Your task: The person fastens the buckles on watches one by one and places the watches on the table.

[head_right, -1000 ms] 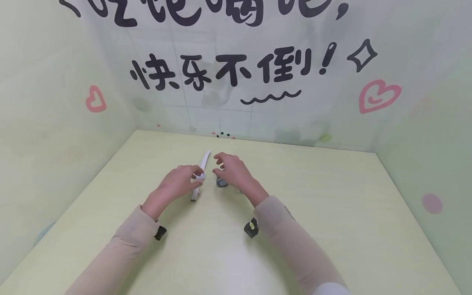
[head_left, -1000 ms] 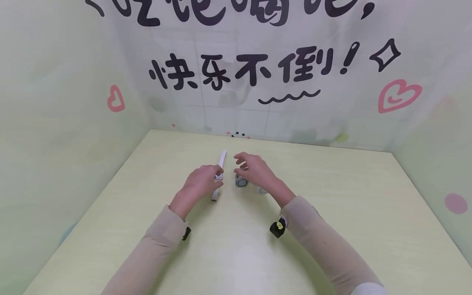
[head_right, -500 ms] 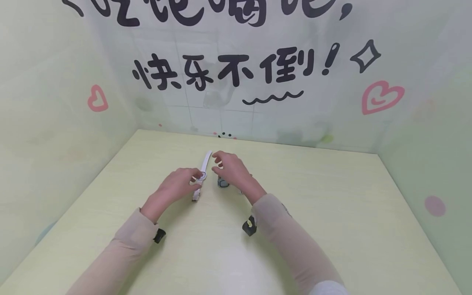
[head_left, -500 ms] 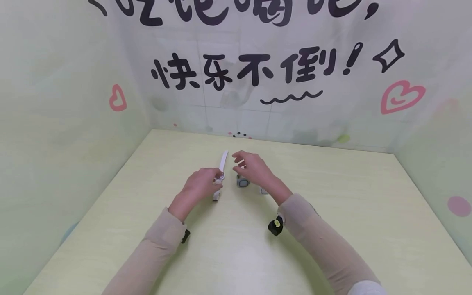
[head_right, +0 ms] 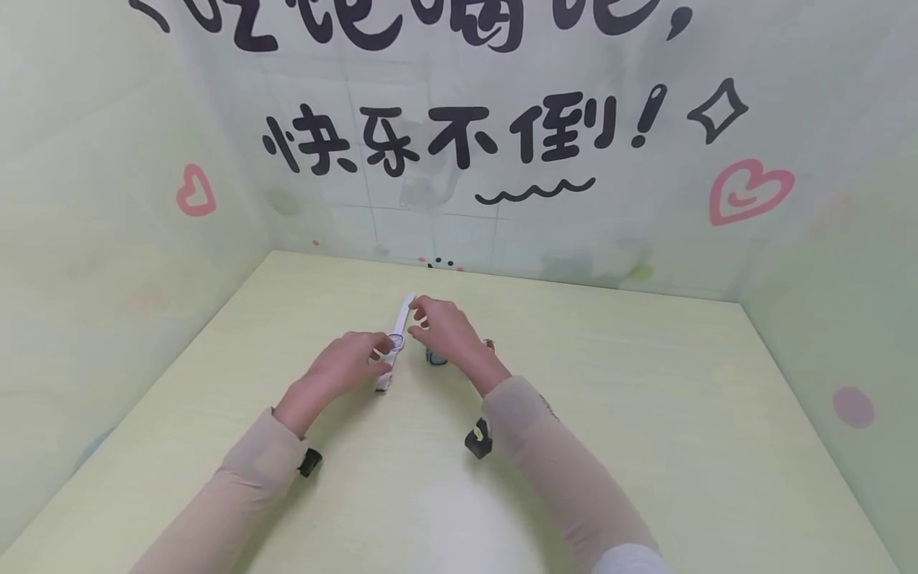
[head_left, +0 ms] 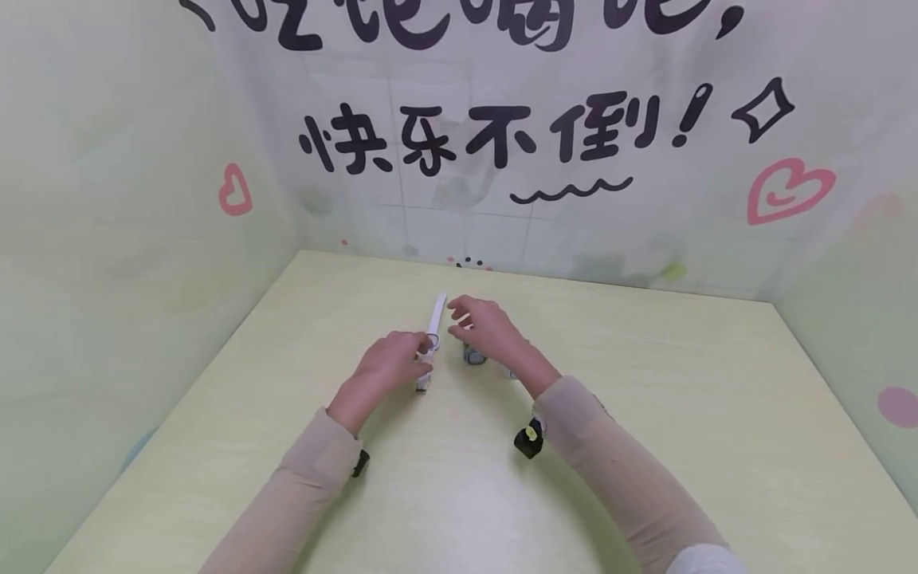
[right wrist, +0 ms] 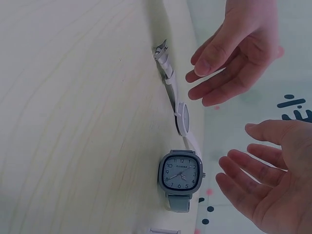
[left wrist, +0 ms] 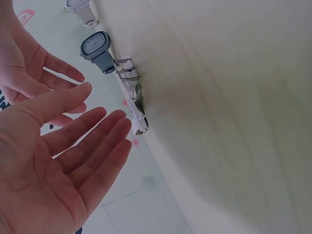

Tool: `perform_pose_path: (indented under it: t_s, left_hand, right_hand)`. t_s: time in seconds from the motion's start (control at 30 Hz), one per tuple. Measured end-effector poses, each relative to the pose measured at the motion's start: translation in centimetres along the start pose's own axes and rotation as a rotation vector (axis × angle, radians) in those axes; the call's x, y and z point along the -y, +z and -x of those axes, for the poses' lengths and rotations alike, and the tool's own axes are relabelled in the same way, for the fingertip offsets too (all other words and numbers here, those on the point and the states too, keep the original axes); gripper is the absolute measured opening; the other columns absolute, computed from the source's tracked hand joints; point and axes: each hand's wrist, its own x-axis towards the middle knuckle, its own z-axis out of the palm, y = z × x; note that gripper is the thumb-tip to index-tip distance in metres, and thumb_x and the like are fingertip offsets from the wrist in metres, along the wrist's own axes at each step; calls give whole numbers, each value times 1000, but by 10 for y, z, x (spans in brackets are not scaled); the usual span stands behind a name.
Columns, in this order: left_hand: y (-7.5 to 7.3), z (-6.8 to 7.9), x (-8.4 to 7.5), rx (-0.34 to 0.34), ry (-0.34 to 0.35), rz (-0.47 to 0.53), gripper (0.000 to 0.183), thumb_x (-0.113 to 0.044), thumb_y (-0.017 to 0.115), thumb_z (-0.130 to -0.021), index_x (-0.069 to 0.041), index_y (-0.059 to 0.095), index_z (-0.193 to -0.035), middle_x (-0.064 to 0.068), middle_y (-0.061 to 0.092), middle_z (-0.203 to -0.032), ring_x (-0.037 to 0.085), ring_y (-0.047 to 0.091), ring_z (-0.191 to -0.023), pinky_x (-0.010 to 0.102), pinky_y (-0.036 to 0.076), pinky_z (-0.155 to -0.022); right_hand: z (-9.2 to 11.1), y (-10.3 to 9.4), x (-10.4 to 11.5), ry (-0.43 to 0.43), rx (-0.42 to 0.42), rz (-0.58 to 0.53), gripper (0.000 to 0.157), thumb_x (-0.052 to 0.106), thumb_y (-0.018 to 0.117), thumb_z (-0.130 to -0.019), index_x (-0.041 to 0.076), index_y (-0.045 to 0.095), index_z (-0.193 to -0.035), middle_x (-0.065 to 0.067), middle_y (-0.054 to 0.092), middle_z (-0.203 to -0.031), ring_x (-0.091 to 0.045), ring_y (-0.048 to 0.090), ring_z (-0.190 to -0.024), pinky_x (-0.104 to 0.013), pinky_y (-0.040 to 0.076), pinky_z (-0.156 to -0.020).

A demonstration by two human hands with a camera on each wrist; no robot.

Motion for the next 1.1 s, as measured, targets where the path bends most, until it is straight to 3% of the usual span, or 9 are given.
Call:
perform_pose_path:
  t_s: [0.23,0.73,0.93,1.1]
  left_hand:
    - [4,0,1,-6,4,18,36,-21,71,-92,-9,66,-125,9,70,-122,18,65,-91,35,56,-80]
    - [7,1,2,-23,50,-5,34,-20,73,-90,-7,67,-121,8,73,-113,21,68,-98,37,57,-84]
    - [7,2,2,-16,59,4,33,-20,73,-90,-7,68,-120,8,73,-113,21,68,-100,38,57,-85]
    - [8,2,0,2,57,16,34,-20,73,-90,-6,67,-120,9,72,-114,22,69,-100,37,57,-84]
  right_hand:
    - [-7,5,-1,37,9,-27,43,17,65,-97,6,55,-137,-13,67,-126,-26,65,-116,-36,57,-96]
    - [-22,15,5,84,-27,-147,36,16,65,-97,2,60,-129,-14,70,-118,-29,67,-112,-38,56,-95]
    - [-32,20,2,182,-20,-184,40,19,63,-97,2,58,-133,-15,68,-124,-28,64,-115,-39,55,-97]
    - [-40,23,1,310,4,-281,53,23,65,-97,1,49,-142,-17,63,-133,-27,66,-114,-37,55,-97]
